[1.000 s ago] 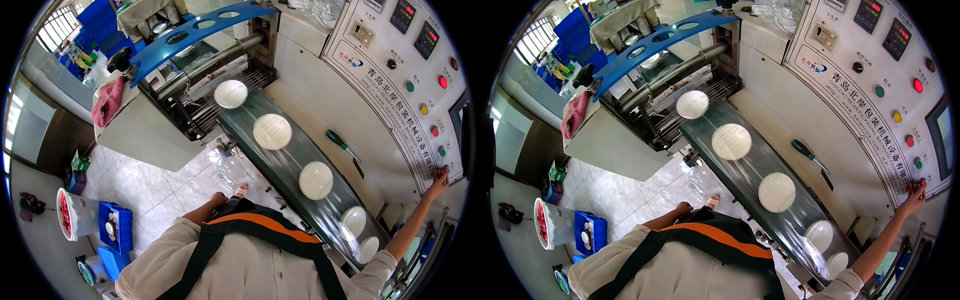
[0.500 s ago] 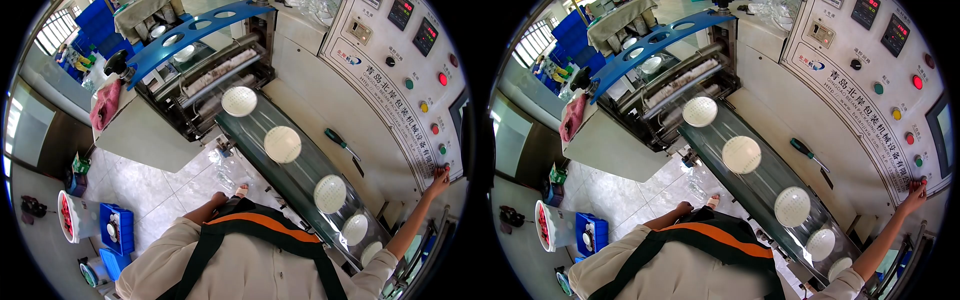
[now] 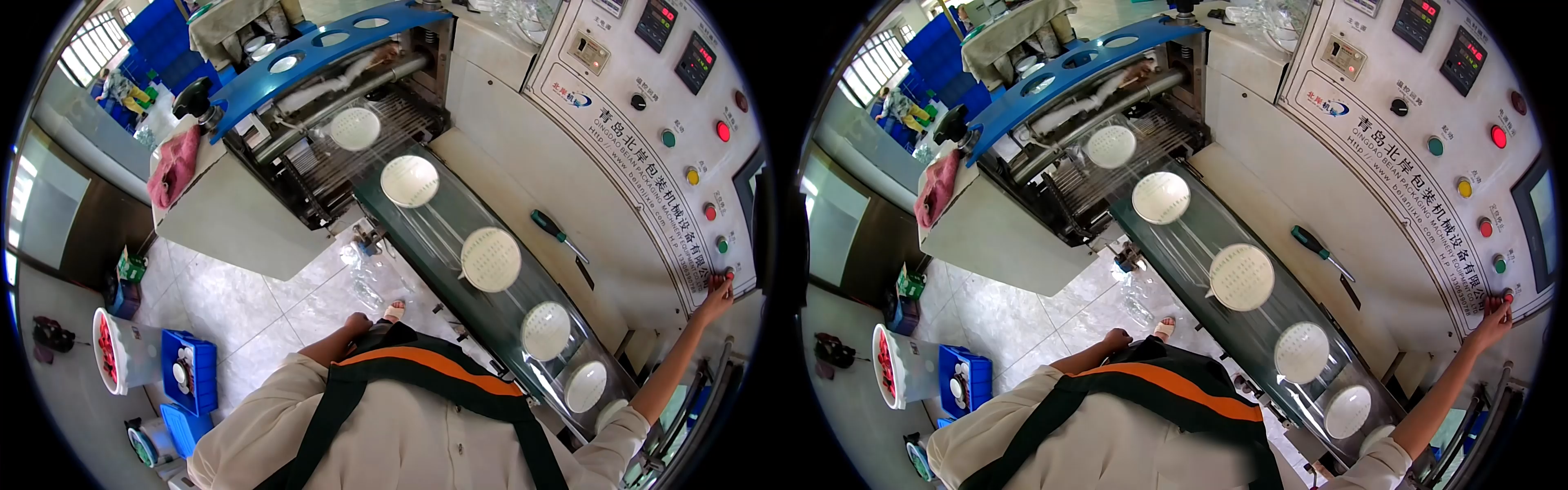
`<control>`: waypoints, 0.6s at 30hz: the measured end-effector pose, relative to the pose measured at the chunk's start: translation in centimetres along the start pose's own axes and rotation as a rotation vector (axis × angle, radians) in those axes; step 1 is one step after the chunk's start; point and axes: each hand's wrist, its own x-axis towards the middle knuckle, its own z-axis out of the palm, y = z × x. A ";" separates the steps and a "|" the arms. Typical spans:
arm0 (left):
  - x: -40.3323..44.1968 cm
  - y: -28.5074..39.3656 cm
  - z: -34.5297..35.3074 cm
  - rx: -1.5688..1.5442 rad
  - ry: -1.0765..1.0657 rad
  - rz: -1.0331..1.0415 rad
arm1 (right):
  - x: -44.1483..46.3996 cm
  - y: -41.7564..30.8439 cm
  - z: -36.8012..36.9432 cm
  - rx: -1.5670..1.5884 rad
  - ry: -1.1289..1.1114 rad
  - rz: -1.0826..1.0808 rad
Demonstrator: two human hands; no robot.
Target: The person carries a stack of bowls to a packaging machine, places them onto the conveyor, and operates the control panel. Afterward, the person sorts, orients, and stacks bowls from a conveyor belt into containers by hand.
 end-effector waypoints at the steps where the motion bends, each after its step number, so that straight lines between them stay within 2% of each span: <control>1: 0.0 -0.1 0.0 -0.001 0.000 0.000 | -0.1 -0.1 0.1 -0.001 0.001 0.003; 18: 0.9 -0.3 0.2 0.037 0.001 0.006 | 0.5 -0.3 -0.6 -0.069 -0.039 0.043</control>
